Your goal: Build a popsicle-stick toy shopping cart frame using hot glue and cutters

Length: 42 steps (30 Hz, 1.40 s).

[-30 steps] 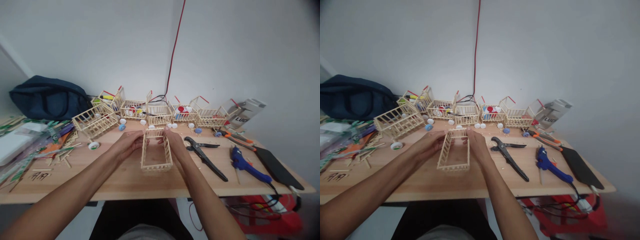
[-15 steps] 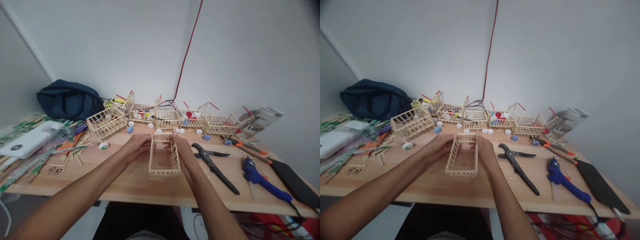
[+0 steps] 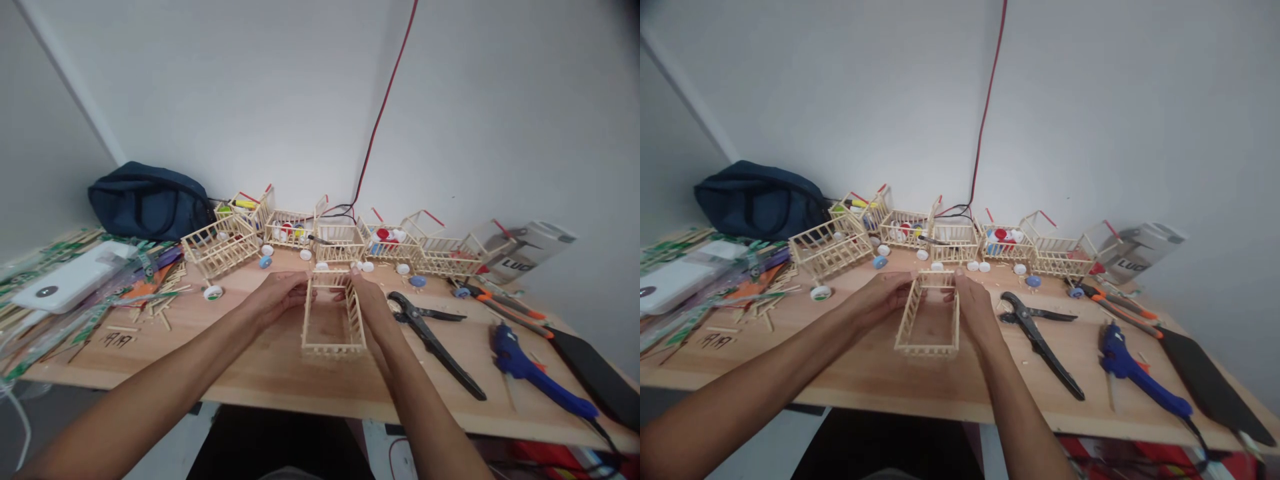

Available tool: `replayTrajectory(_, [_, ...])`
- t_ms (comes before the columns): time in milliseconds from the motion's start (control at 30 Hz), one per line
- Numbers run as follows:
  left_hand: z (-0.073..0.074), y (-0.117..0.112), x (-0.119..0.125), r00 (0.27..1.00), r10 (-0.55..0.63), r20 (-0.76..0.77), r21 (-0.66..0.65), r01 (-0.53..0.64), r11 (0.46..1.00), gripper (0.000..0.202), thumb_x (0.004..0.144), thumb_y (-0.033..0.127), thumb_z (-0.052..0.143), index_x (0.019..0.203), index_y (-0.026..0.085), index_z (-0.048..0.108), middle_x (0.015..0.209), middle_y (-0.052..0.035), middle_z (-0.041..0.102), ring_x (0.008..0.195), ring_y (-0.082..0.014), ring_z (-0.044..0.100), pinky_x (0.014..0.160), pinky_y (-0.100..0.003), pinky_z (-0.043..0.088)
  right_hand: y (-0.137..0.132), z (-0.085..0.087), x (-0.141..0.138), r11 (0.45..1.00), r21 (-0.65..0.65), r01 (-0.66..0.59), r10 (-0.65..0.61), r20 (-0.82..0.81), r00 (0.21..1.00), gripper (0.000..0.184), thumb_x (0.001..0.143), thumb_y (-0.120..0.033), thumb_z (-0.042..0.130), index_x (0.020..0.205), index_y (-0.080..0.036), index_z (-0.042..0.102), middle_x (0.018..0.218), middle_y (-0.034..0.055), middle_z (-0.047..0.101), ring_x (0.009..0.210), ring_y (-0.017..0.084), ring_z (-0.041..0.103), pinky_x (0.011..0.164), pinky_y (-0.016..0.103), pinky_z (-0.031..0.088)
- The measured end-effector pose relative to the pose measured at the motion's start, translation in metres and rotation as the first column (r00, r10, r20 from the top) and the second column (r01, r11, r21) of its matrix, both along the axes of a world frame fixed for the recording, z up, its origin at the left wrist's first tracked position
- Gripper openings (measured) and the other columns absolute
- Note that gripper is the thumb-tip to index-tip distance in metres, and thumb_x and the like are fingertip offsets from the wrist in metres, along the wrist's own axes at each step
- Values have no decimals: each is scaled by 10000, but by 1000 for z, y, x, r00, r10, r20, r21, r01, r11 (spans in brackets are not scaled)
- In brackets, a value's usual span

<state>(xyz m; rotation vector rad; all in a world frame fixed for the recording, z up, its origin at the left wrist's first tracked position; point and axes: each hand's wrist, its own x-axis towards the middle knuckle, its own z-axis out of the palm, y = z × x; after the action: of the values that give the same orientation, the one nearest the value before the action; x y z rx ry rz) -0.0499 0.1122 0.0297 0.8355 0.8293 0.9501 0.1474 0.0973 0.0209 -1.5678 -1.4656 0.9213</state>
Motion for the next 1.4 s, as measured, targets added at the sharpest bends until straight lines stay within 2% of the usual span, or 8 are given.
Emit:
replayTrajectory(367, [-1,1,0,1000,-4,9,-11,4,1000,152,817,207,653,798,73,723,783,-118,734,667,-136,670,696,-244,577,1,-1,1,1000,7,-7,7,31,999,648,912,-622,260,930,-182,735,855,98,764,788,225,717,781,320,509])
replayTrajectory(733, [-2,1,0,1000,-1,12,-10,1,1000,172,778,243,699,800,75,729,789,-119,732,698,-146,668,726,-265,572,-1,2,0,1000,5,-1,1,13,1000,725,880,-700,266,897,-159,749,837,121,761,783,246,718,786,343,517])
replayTrajectory(1400, [3,-2,1,1000,2,7,-10,-2,1000,201,745,266,736,805,75,724,795,-116,731,712,-153,667,738,-276,565,-3,3,0,1000,8,-5,5,34,999,707,894,-675,263,930,-161,747,852,120,762,807,240,716,807,335,510])
